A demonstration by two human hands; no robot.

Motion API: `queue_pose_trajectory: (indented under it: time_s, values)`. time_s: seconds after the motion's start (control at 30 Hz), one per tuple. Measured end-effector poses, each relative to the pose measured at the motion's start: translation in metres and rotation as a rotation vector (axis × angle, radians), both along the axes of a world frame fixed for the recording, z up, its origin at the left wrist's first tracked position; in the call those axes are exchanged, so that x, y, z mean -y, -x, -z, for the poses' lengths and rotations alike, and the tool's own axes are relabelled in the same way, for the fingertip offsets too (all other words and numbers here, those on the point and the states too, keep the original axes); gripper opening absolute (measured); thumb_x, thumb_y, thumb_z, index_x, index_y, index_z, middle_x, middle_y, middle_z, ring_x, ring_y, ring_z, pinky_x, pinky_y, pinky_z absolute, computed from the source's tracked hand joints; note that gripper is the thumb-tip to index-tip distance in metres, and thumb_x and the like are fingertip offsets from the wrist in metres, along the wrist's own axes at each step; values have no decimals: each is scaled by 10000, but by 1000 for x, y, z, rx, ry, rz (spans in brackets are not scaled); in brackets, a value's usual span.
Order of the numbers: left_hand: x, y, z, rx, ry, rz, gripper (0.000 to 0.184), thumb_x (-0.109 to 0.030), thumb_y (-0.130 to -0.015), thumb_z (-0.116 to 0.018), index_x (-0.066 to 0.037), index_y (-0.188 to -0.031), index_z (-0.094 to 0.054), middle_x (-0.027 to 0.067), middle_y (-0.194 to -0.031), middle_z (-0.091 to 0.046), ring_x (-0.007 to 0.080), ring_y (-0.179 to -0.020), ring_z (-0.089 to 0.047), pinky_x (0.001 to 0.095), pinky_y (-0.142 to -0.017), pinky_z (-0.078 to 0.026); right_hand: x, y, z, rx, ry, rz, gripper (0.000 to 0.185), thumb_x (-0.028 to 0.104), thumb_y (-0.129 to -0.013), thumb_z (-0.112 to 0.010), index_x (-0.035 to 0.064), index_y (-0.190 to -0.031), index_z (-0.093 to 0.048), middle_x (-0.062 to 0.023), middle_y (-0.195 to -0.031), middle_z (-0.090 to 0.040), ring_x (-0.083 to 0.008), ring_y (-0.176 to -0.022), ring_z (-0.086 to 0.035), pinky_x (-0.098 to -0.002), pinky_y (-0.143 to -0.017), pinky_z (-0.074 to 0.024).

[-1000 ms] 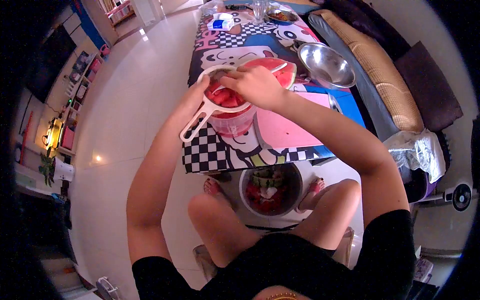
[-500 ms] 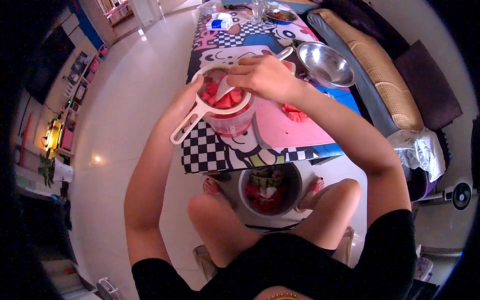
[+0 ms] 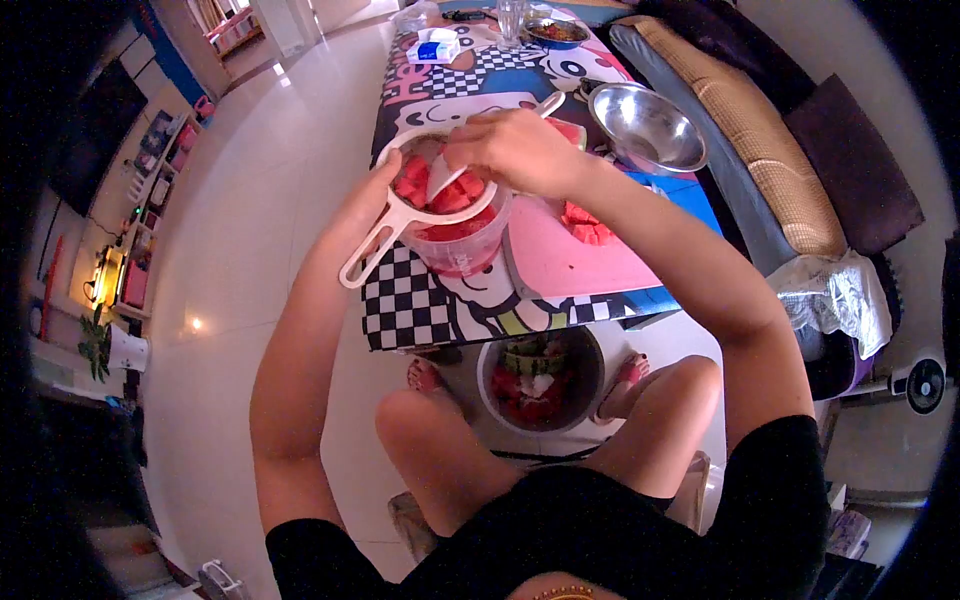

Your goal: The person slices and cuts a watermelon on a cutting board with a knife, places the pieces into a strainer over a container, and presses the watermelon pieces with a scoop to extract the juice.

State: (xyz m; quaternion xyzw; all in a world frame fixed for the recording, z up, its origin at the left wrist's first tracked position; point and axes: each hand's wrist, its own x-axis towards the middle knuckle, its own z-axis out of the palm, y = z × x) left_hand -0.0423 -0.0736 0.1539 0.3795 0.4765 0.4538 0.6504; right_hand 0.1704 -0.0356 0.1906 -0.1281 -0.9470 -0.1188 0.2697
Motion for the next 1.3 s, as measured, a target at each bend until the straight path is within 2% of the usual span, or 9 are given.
queue_pose_trajectory:
  time_s: [0.17,0.37,0.47,0.77,0.87,0.97,1.07,1.2,1.3]
  values:
    - [-5,13,7,36,-38,45,481,-391,-991,-370,-15,-1272,-475,142,-1163,-609,199,-947,-656,291,-773,-576,0,-15,-31,-46,193,110,163,36,-726,-671,83,-868,-603,-61,-904,-630,-284,-816,-622,-371,-674,-496]
    - [-1,17,1,-5,-48,15,495,-381,-1005,-309,-6,-1308,-421,160,-1125,-613,178,-885,-677,237,-661,-602,25,-25,-44,68,301,273,134,83,-752,-668,82,-879,-626,-67,-903,-647,-278,-838,-634,-370,-685,-502]
    - [-4,24,6,-62,-97,61,493,-371,-1001,-331,8,-1299,-435,165,-1169,-599,229,-955,-657,314,-782,-584,31,-20,-36,102,223,309,146,106,-764,-656,91,-906,-628,-69,-941,-649,-280,-853,-635,-376,-701,-511]
    - [-2,15,2,12,-76,65,511,-369,-1006,-293,18,-1330,-378,203,-1226,-547,288,-1014,-628,416,-811,-577,26,-17,-11,24,168,304,170,106,-762,-646,99,-928,-608,-64,-966,-639,-293,-864,-625,-397,-695,-517]
    - [-2,17,4,40,-78,106,523,-380,-1003,-298,18,-1335,-370,207,-1254,-526,293,-1051,-611,420,-822,-572,35,-23,-34,-21,247,319,156,80,-754,-639,89,-904,-601,-65,-961,-636,-301,-875,-618,-404,-689,-509]
    - [2,5,-2,45,-47,42,477,-344,-1015,-264,14,-1307,-384,189,-1127,-601,225,-902,-674,286,-737,-604,34,-21,-26,-21,192,265,159,70,-747,-645,82,-899,-602,-71,-962,-635,-305,-881,-614,-407,-689,-503]
    - [-6,10,7,74,-34,88,530,-389,-1002,-302,10,-1346,-360,200,-1273,-516,286,-1056,-610,424,-829,-568,33,-19,-20,1,211,278,175,69,-733,-661,83,-900,-610,-77,-950,-630,-307,-880,-612,-400,-709,-503]
    - [-7,15,8,-99,-40,95,510,-383,-1003,-313,20,-1296,-423,178,-1189,-583,254,-1010,-634,376,-805,-576,24,-17,2,-16,170,218,182,75,-729,-664,94,-903,-619,-80,-940,-628,-288,-886,-618,-399,-724,-502]
    - [7,-2,-7,-91,-24,27,495,-377,-1005,-317,24,-1248,-475,165,-1124,-624,232,-974,-647,346,-790,-576,23,-11,13,33,204,286,181,82,-734,-664,103,-908,-624,-79,-935,-629,-274,-885,-623,-406,-729,-503]
